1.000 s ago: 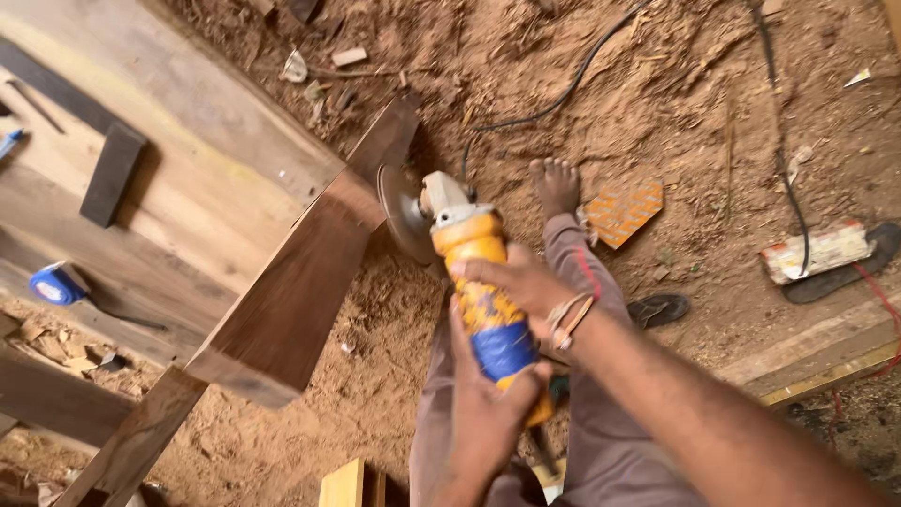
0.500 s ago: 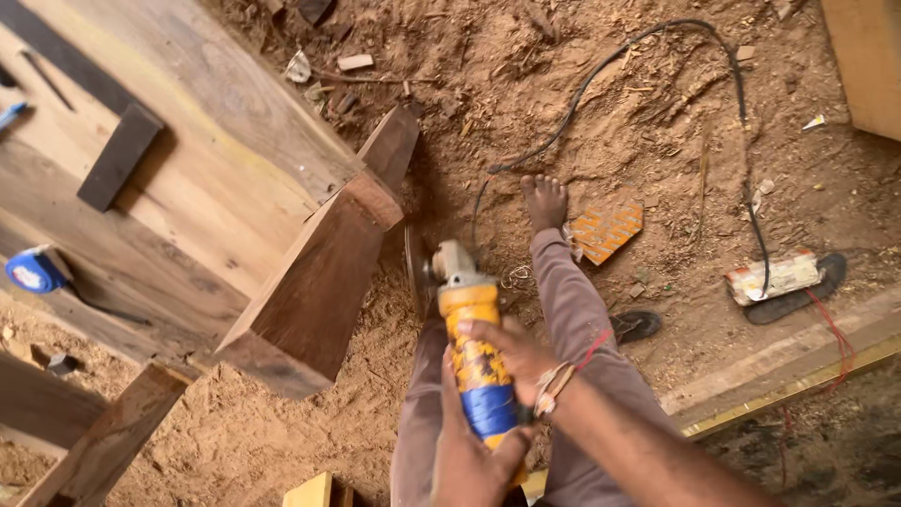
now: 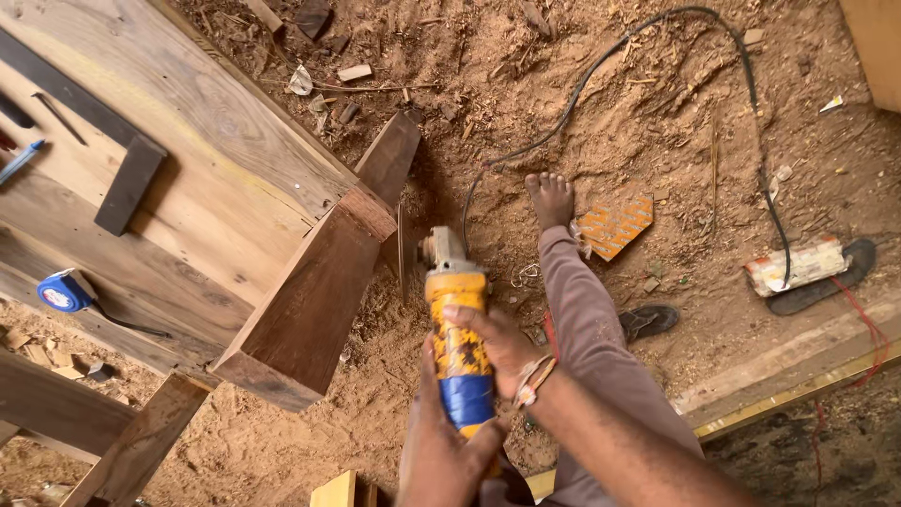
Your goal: The person uses an angle grinder with a sanding disc to sand the edges and corners of wooden furniture components.
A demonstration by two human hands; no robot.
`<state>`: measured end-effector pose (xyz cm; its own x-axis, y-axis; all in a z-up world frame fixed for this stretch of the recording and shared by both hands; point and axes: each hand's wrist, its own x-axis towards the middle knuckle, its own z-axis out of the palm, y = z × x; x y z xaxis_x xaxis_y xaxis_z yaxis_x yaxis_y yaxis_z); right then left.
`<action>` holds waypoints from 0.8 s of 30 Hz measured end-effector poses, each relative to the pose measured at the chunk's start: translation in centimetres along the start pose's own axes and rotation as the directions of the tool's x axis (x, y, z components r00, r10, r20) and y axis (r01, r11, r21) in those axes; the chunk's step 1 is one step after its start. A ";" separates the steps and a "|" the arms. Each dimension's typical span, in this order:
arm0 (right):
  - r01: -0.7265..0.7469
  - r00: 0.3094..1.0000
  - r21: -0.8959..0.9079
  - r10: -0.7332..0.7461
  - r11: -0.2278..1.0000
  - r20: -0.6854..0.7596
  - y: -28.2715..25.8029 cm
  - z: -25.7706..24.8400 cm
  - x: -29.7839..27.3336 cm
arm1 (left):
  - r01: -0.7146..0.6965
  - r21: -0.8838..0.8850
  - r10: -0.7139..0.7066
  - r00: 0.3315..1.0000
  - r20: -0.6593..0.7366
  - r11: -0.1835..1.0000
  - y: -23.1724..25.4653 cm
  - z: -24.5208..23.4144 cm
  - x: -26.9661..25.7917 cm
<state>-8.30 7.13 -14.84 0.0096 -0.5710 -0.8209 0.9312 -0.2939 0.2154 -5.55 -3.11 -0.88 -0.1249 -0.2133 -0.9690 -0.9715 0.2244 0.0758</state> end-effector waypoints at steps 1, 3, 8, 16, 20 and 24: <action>-0.015 1.000 0.064 0.014 0.998 0.020 0.9 0.3 0.0 | 0.020 -0.067 -0.018 0.999 0.032 0.998 -0.5 -0.4 -0.1; -0.020 1.000 0.139 0.020 0.990 -0.002 3.0 1.0 -0.4 | 0.060 -0.197 -0.042 0.994 0.096 0.979 -1.5 -1.5 -0.6; -0.034 0.998 0.275 0.048 0.961 -0.042 5.0 1.4 -1.0 | -0.170 0.049 0.169 0.985 0.019 0.984 -2.0 -2.6 -0.5; 0.016 0.998 0.276 -0.031 0.961 0.052 2.7 2.5 0.3 | -0.170 0.138 0.173 0.985 -0.008 0.976 -1.1 -3.6 0.7; 0.169 0.984 0.182 -0.154 0.969 -0.094 4.3 5.4 -0.2 | -0.024 0.030 0.020 0.992 0.128 0.999 -3.3 -6.5 0.7; 0.220 0.971 0.238 -0.189 0.946 -0.148 5.4 7.0 -1.4 | -0.123 -0.056 0.130 0.980 0.150 0.991 -4.8 -7.0 0.5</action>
<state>-5.88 1.00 -8.79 -0.1126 -0.3858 -0.9157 0.7965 -0.5860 0.1490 -2.38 -10.92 -0.13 -0.2183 -0.0369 -0.9752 -0.9587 0.1950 0.2072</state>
